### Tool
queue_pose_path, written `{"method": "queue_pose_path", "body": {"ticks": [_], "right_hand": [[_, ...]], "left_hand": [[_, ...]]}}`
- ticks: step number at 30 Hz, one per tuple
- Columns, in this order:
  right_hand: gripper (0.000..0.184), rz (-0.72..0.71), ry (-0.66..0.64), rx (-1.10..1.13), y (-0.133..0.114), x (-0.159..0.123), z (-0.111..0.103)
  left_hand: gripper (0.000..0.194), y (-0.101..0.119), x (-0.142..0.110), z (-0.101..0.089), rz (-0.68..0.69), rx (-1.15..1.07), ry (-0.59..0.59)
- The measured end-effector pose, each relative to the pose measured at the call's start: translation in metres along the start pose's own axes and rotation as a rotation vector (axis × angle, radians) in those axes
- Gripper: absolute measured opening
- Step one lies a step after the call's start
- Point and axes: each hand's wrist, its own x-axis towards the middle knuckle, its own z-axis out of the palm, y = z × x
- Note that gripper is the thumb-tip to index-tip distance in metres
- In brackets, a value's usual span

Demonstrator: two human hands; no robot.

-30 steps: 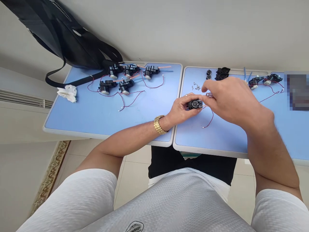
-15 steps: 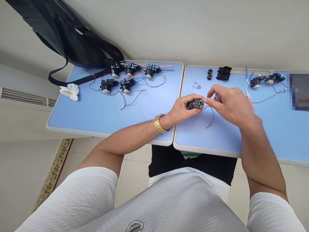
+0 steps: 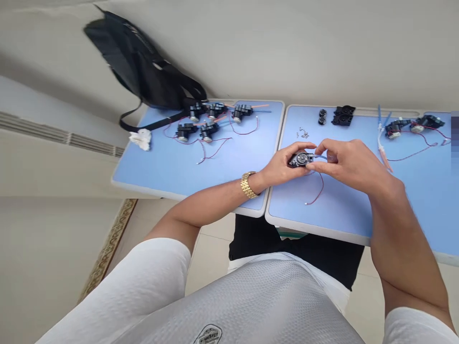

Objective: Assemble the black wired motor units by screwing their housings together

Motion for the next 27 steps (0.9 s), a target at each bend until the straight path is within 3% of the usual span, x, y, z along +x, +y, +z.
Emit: {"method": "queue_pose_path", "body": {"ticks": [7, 13, 16, 19, 23, 27], "right_hand": [[0.065, -0.024, 0.032, 0.007, -0.001, -0.001, 0.000], [0.049, -0.014, 0.097, 0.116, -0.012, -0.001, 0.000], [0.048, 0.000, 0.091, 0.173, -0.019, 0.000, 0.004], [0.054, 0.006, 0.045, 0.199, -0.023, 0.003, 0.011], [0.060, -0.024, -0.015, 0.188, -0.023, 0.005, 0.016], [0.053, -0.023, 0.051, 0.197, -0.020, 0.006, 0.016]], "left_hand": [[0.064, 0.005, 0.001, -0.002, -0.108, -0.096, 0.022], [0.065, 0.016, -0.015, 0.009, -0.204, -0.167, 0.204], [0.061, 0.021, -0.029, 0.015, -0.252, -0.112, 0.325], [0.051, 0.023, -0.042, 0.013, -0.256, -0.044, 0.372], [0.049, 0.026, -0.061, -0.010, -0.274, 0.087, 0.403], [0.034, 0.035, -0.081, -0.055, -0.374, 0.457, 0.392]]}}
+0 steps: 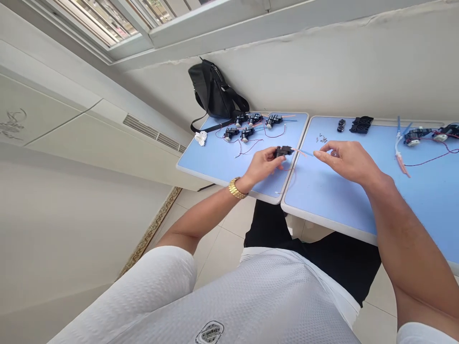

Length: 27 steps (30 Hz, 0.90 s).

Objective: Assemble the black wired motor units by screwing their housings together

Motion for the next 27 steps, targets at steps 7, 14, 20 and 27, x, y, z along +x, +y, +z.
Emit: {"method": "queue_pose_path", "body": {"ticks": [7, 14, 20, 27], "right_hand": [[0.039, 0.015, -0.013, -0.014, -0.003, 0.000, 0.003], [0.039, 0.057, -0.013, -0.057, 0.001, 0.002, 0.001], [0.039, 0.071, -0.021, -0.053, 0.004, 0.002, -0.001], [0.043, 0.078, 0.018, -0.071, 0.009, 0.004, 0.001]], "left_hand": [[0.033, -0.014, 0.039, -0.059, -0.056, 0.524, 0.119], [0.041, -0.025, 0.084, -0.066, -0.112, 0.580, 0.156], [0.016, -0.036, 0.092, -0.080, -0.094, 0.570, 0.199], [0.050, -0.032, 0.056, -0.059, 0.257, 0.415, 0.376]]}}
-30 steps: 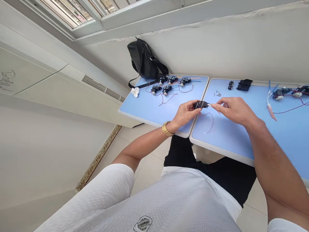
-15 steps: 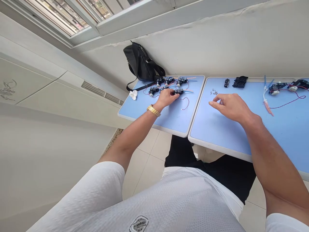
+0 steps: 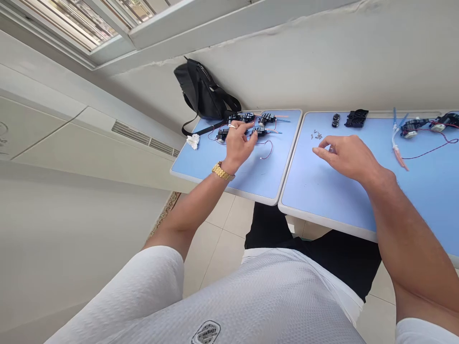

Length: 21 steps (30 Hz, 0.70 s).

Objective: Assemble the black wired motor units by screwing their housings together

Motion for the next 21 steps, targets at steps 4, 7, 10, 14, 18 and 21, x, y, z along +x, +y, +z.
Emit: {"method": "queue_pose_path", "body": {"ticks": [4, 7, 10, 14, 18, 21], "right_hand": [[0.042, -0.048, 0.058, -0.013, 0.006, 0.004, 0.005], [0.038, -0.119, 0.140, -0.024, 0.012, 0.008, 0.010], [0.035, -0.185, 0.251, -0.025, 0.018, 0.011, 0.015], [0.037, -0.180, 0.326, -0.060, 0.022, 0.012, 0.018], [0.035, -0.202, 0.363, -0.138, 0.021, 0.011, 0.019], [0.036, -0.192, 0.397, -0.213, 0.021, 0.010, 0.017]], "left_hand": [[0.040, 0.065, -0.035, 0.022, 0.235, -0.140, -0.208], [0.033, 0.112, -0.036, 0.048, 0.528, -0.289, -0.350], [0.042, 0.131, -0.014, 0.077, 0.514, -0.308, -0.308], [0.051, 0.121, 0.005, 0.102, 0.369, -0.340, -0.276], [0.051, 0.111, -0.002, 0.102, 0.389, -0.455, -0.283], [0.049, 0.111, -0.005, 0.097, 0.406, -0.500, -0.251]]}}
